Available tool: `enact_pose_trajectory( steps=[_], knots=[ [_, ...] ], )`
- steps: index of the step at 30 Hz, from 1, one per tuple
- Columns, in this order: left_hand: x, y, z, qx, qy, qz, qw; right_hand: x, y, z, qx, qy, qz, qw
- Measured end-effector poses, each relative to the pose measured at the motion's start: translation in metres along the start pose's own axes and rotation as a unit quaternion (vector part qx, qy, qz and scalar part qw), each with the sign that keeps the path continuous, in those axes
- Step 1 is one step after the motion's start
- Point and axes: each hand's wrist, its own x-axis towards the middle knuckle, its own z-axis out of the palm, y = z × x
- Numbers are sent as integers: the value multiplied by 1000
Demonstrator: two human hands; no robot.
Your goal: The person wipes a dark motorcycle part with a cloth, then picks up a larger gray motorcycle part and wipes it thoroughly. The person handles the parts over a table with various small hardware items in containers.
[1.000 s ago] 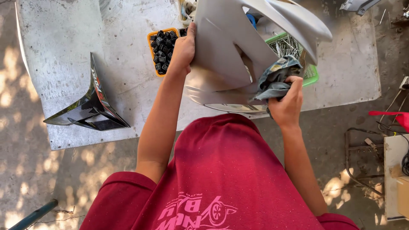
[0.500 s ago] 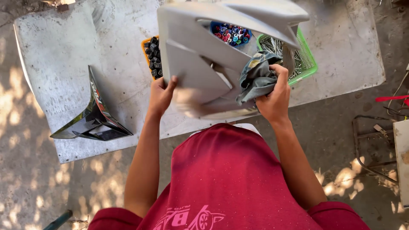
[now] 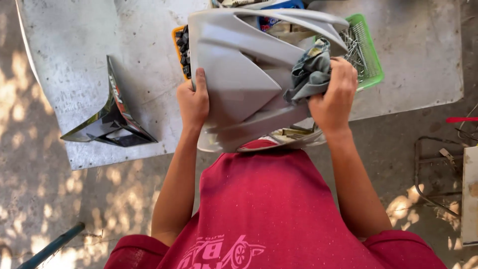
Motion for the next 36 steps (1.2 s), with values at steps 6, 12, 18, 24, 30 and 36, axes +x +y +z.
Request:
enact_pose_trajectory(
  steps=[6, 12, 18, 24, 30, 36],
  knots=[
    [-7, 25, 20, 28, 10, 39, 999, -23, -19, 42, -43, 15, -100, 994],
    [-2, 9, 7, 21, -20, 45, 999, -25, -25, 18, 101, -100, -191, 971],
    [1, 15, 8, 20, 15, 22, 999, -43, 84, -18, -56, -33, -31, 997],
    [10, 3, 0, 34, 13, 14, 999, -73, 170, -14, 143, -76, 78, 984],
    [16, -5, 0, 51, 28, 33, 998, -59, 169, 36, -94, -272, 17, 957],
    [16, -16, -4, 83, 46, 45, 994, -58, 130, -9, -137, -475, -58, 867]
  ],
)
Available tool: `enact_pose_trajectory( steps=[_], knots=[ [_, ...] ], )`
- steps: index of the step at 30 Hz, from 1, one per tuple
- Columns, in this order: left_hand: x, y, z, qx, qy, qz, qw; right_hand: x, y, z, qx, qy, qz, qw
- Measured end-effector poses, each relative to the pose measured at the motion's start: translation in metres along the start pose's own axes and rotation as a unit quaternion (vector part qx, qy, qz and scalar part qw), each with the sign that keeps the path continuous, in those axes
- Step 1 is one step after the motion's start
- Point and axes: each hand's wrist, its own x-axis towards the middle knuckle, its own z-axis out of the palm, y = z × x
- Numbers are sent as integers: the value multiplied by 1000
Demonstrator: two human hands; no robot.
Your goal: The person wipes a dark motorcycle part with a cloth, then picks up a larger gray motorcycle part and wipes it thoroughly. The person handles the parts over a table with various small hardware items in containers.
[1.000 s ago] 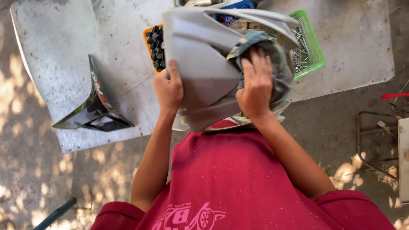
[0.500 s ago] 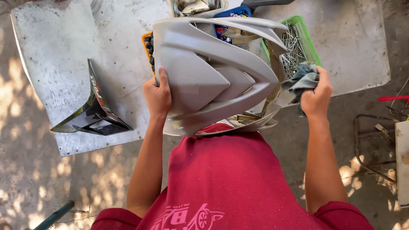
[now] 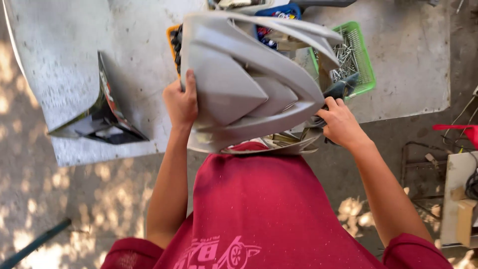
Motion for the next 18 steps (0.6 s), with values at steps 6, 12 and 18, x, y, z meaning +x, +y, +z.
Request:
enact_pose_trajectory(
  steps=[6, 12, 18],
  knots=[
    [-5, 26, 9, -4, -4, -7, 1000, 37, 73, 29, -230, 217, -40, 948],
    [-1, 31, 10, -17, -7, -17, 1000, 22, 79, 67, -199, 151, -8, 968],
    [-2, 61, 6, -46, -72, -32, 996, 13, 19, -68, 233, -37, 125, 964]
  ],
)
